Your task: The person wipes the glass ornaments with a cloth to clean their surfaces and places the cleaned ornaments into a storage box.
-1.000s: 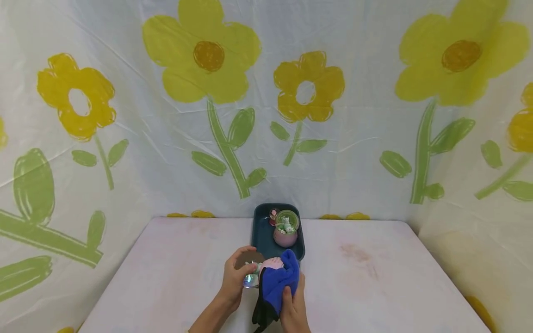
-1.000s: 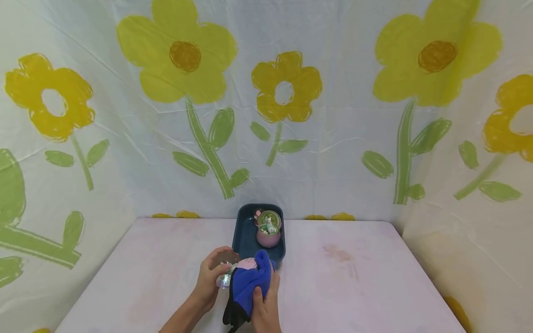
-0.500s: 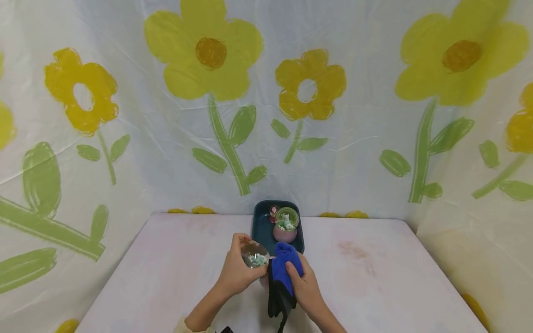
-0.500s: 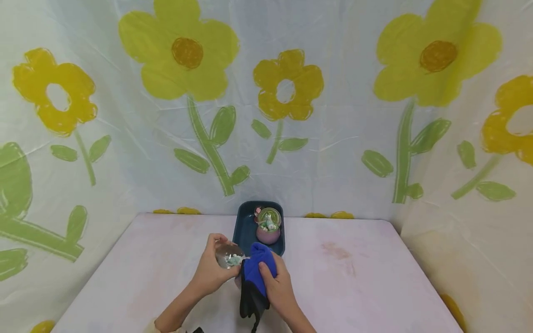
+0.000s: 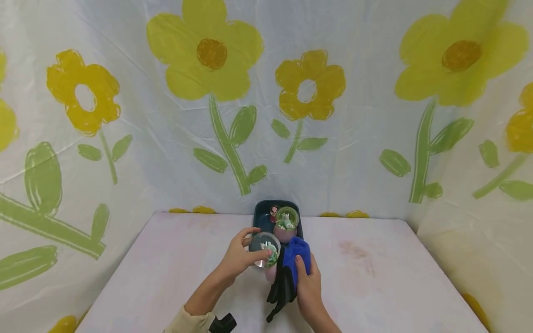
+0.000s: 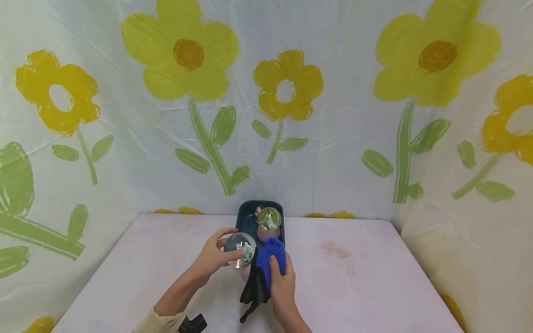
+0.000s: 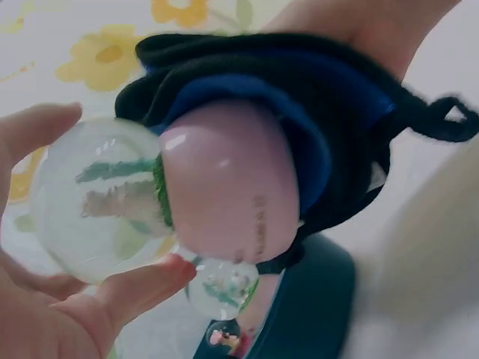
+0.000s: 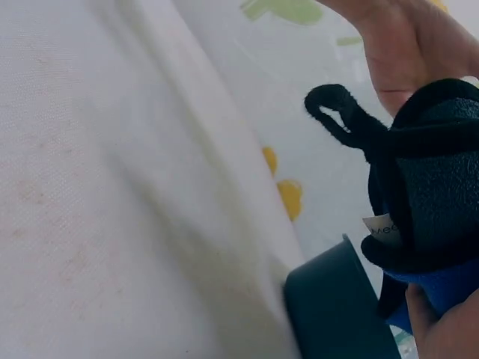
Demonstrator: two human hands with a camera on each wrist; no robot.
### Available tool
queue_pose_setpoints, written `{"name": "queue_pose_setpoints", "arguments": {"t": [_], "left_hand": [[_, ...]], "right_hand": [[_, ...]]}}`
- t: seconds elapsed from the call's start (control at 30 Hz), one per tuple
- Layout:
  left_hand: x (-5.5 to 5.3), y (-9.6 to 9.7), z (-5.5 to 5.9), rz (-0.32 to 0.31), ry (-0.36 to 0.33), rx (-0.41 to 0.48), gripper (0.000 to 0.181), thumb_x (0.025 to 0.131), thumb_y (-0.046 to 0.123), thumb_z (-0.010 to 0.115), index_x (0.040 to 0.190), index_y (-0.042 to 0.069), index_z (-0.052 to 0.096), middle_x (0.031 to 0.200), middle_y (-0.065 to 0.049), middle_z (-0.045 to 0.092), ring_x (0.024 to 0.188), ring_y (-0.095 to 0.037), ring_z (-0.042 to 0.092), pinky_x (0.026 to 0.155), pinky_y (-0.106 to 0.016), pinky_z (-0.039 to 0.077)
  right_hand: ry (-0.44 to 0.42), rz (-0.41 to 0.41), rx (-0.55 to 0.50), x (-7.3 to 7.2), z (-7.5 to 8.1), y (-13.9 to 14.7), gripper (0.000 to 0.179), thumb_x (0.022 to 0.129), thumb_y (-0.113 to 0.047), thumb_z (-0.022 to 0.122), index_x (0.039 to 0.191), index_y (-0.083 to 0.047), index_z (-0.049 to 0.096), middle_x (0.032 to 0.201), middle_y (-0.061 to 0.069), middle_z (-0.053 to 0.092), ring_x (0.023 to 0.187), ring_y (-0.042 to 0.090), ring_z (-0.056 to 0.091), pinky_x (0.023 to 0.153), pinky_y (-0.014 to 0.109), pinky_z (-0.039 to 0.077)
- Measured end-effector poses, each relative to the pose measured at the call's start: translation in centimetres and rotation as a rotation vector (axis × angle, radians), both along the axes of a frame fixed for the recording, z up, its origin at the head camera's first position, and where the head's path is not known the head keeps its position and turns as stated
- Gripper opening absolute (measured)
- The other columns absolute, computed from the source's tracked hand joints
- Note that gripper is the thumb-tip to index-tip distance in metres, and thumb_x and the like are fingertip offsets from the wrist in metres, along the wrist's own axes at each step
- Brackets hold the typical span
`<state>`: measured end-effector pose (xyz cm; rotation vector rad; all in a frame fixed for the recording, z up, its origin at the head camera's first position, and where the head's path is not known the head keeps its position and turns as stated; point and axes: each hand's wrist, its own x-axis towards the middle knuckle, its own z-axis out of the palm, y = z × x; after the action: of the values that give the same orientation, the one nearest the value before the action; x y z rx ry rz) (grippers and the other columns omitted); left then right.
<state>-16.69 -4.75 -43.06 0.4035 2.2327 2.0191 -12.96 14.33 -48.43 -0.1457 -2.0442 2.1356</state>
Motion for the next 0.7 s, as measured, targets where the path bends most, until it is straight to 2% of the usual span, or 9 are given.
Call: {"name": "queue_pose_setpoints", "arguments": {"t": [0.1, 0.2, 0.33, 0.5, 0.6, 0.7], "left_hand": [[-0.1, -0.7, 0.0, -0.039, -0.078, -0.051, 0.068, 0.081, 0.03, 0.08, 0.137, 0.004, 0.05, 0.12, -0.017, 0.058, 0.105, -0.027, 0.058, 0.076, -0.045, 0.055], [-0.1, -1.3, -0.1, -0.078, -0.094, -0.125, 0.07, 0.08, 0.031, 0.081, 0.137, 0.003, 0.052, 0.106, -0.014, 0.065, 0.093, -0.025, 0.064, 0.073, -0.047, 0.056], [-0.7, -1.3, 0.2, -0.077, -0.005, -0.189, 0.068, 0.077, 0.034, 0.082, 0.133, 0.005, 0.056, 0.095, -0.009, 0.068, 0.086, -0.022, 0.065, 0.073, -0.045, 0.055], [-1.2, -1.3, 0.4, -0.025, 0.045, -0.172, 0.065, 0.074, 0.034, 0.085, 0.128, 0.01, 0.059, 0.091, -0.007, 0.067, 0.085, -0.022, 0.062, 0.07, -0.039, 0.053], [-1.8, -1.2, 0.4, -0.001, 0.069, -0.168, 0.066, 0.071, 0.033, 0.087, 0.128, 0.011, 0.06, 0.093, -0.009, 0.064, 0.086, -0.025, 0.059, 0.066, -0.037, 0.052], [-2.5, -0.7, 0.7, 0.019, 0.118, -0.192, 0.066, 0.068, 0.035, 0.089, 0.125, 0.014, 0.062, 0.1, -0.009, 0.062, 0.091, -0.029, 0.057, 0.064, -0.037, 0.052]], "right_hand": [[0.014, -0.024, 0.022, 0.4, -0.5, -0.5, 0.055, 0.103, -0.039, 0.046, 0.145, -0.006, 0.037, 0.139, 0.02, 0.047, 0.125, 0.035, 0.045, 0.102, 0.053, 0.037], [0.015, -0.031, 0.061, 0.8, -0.8, -1.1, 0.051, 0.103, -0.037, 0.047, 0.142, -0.005, 0.04, 0.134, 0.019, 0.05, 0.121, 0.034, 0.048, 0.1, 0.054, 0.039], [0.036, -0.021, 0.085, 0.4, -0.7, -0.9, 0.053, 0.103, -0.04, 0.046, 0.143, -0.007, 0.039, 0.135, 0.018, 0.05, 0.122, 0.035, 0.047, 0.101, 0.055, 0.038], [0.066, 0.006, 0.128, 0.1, -0.1, -0.1, 0.049, 0.104, -0.035, 0.044, 0.144, -0.006, 0.038, 0.135, 0.017, 0.05, 0.122, 0.032, 0.046, 0.103, 0.053, 0.036], [0.082, 0.018, 0.145, -0.2, 0.1, 0.4, 0.048, 0.104, -0.033, 0.044, 0.144, -0.006, 0.038, 0.136, 0.018, 0.05, 0.124, 0.032, 0.045, 0.104, 0.052, 0.035], [0.084, 0.007, 0.156, -0.4, 0.4, 1.3, 0.051, 0.104, -0.039, 0.043, 0.143, -0.007, 0.039, 0.138, 0.018, 0.049, 0.126, 0.033, 0.044, 0.105, 0.053, 0.034]]}}
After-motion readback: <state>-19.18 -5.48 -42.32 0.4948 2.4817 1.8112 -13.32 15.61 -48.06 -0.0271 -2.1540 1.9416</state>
